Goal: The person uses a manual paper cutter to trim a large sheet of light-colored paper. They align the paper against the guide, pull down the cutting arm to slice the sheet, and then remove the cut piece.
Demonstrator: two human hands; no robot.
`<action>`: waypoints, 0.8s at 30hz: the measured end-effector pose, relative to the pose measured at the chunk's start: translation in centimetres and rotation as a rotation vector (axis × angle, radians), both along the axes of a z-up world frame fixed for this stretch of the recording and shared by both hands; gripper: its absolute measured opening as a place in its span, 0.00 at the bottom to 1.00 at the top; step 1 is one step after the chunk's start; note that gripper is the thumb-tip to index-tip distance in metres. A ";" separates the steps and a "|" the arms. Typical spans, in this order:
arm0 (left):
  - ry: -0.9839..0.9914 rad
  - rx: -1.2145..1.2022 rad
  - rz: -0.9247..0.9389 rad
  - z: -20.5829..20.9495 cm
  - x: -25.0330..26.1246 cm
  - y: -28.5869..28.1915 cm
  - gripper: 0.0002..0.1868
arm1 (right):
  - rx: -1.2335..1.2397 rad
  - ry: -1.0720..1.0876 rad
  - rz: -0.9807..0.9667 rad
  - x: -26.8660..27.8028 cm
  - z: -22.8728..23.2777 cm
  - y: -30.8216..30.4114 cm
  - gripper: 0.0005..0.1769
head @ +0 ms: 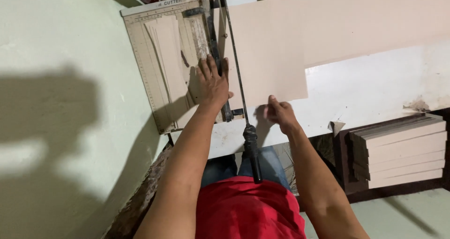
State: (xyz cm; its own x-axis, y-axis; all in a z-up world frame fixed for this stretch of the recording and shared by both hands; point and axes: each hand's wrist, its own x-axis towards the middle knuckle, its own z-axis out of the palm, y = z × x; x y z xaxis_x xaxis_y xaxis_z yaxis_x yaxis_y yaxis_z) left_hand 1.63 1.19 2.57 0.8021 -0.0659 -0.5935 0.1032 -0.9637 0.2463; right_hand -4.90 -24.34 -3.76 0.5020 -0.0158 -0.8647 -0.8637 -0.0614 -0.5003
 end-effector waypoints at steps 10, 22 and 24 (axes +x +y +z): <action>0.071 0.130 -0.023 -3.8 0.2 -0.3 0.63 | -0.492 -0.248 1.053 -2.2 26.8 9.6 0.56; 0.099 0.071 0.009 -1.4 0.5 0.0 0.61 | -0.476 -0.342 0.908 -10.8 10.2 7.5 0.51; 0.025 0.106 -0.126 1.0 0.2 0.0 0.56 | -0.380 -0.199 0.838 -6.0 19.6 8.5 0.55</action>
